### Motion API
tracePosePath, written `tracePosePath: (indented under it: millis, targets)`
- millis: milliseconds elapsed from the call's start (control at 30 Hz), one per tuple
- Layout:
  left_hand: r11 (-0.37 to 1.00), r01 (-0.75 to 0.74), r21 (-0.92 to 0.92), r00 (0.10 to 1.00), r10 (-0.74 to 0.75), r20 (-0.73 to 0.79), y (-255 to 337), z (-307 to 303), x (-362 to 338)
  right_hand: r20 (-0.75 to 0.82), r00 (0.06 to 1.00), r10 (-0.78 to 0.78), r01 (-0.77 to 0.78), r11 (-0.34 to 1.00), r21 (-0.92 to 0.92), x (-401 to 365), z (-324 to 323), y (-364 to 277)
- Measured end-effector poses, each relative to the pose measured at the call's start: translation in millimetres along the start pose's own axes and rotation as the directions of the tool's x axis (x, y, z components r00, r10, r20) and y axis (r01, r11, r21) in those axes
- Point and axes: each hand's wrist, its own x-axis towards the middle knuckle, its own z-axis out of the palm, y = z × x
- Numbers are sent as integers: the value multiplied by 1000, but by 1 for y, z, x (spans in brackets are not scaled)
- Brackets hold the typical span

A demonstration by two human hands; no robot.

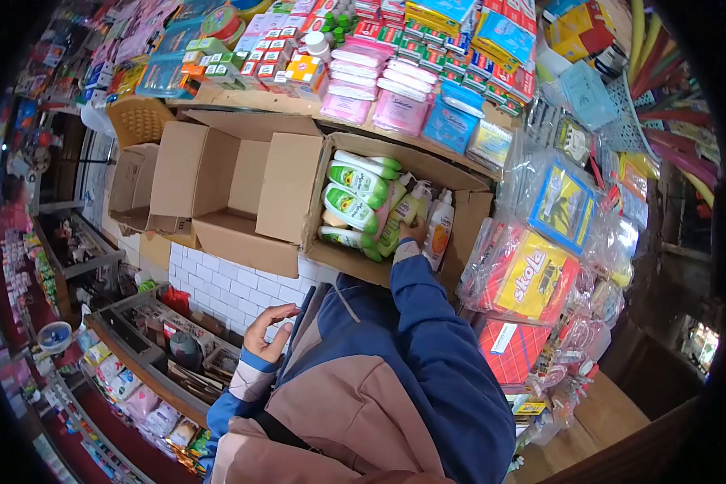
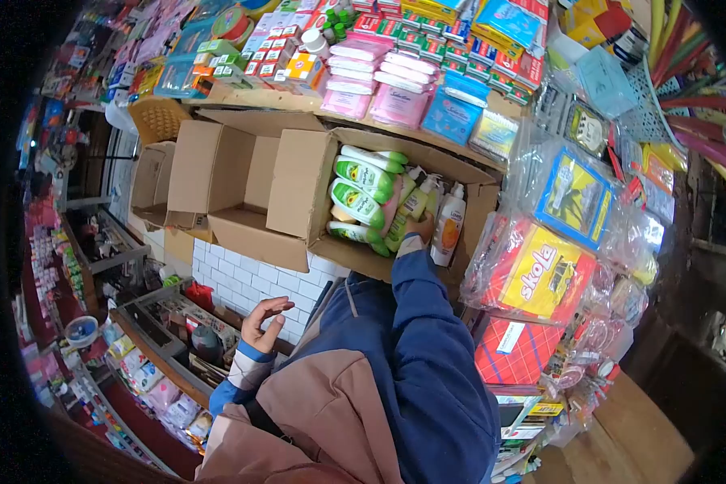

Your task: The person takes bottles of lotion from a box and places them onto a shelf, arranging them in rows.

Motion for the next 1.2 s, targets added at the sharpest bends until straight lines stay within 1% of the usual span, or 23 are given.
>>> tracePosePath:
  millis: [33,67,100,133,233,267,367,400,467,500,567,600,667,700,767,800,900,967,1000,1033,1100,1167,1200]
  targets:
    - [1000,1,3,1000,-1,8,1,1,0,-64,985,-161,153,981,-118,-3,1,-2]
    - [1000,7,5,1000,-7,12,3,1,1,-103,940,-325,293,925,-244,-7,3,-5]
    - [1000,-2,15,1000,2,13,5,1,1,-117,867,-484,414,832,-370,-10,5,-8]
    - [1000,-10,23,1000,10,10,8,0,2,-137,887,-441,381,867,-320,-13,5,-11]
    - [999,-21,28,1000,21,-12,10,-1,1,63,940,-334,337,891,-304,-33,5,-36]
    - [999,-21,26,1000,21,-21,10,-2,0,236,957,-171,218,958,-189,-40,8,-51]
    - [999,-23,33,999,24,-33,6,-3,-4,411,868,-279,401,881,-250,-62,30,-59]
    - [1000,-19,22,999,20,-37,5,-2,-5,397,877,-270,378,899,-222,-61,36,-56]
    - [1000,-14,0,999,14,-50,5,-1,-7,371,893,-254,332,929,-163,-49,62,-27]
    - [1000,-17,0,998,17,-54,5,-2,-8,396,892,-219,292,947,-133,-47,67,-21]
    - [1000,-28,-1,998,28,-59,5,-2,-11,447,882,-153,209,975,-79,-38,68,-12]
    - [999,-35,-7,997,34,-63,5,-2,-11,513,852,-99,99,995,28,-32,70,-7]
    - [999,-47,-14,996,46,-72,3,-3,-14,526,850,-7,-93,982,163,-48,57,-33]
    - [999,-44,-25,996,42,-78,1,-4,-16,536,843,41,-190,955,227,-53,52,-39]
    - [998,-43,-48,996,39,-85,-3,-4,-17,552,826,116,-295,923,248,-62,49,-55]
    - [997,-41,-67,996,36,-85,-5,-4,-17,557,807,196,-413,862,296,-71,46,-65]
    - [992,-50,-114,995,40,-86,-10,0,-19,594,756,277,-570,724,388,-70,48,-72]
    - [990,-73,-120,994,62,-88,-12,1,-19,625,724,292,-594,725,350,-66,44,-79]
    - [990,-85,-112,993,75,-94,-9,2,-19,590,779,210,-507,765,396,-60,51,-70]
    - [988,-95,-119,991,84,-102,-9,2,-20,605,778,169,-466,800,377,-55,49,-71]
    - [984,-116,-131,988,101,-121,-13,1,-21,637,766,85,-377,862,339,-42,39,-73]
    - [983,-138,-125,981,118,-156,-14,-3,-24,658,752,33,-288,915,284,-51,6,-105]
    - [982,-144,-125,976,120,-182,-14,-4,-27,700,710,-83,-206,925,318,-45,-4,-104]
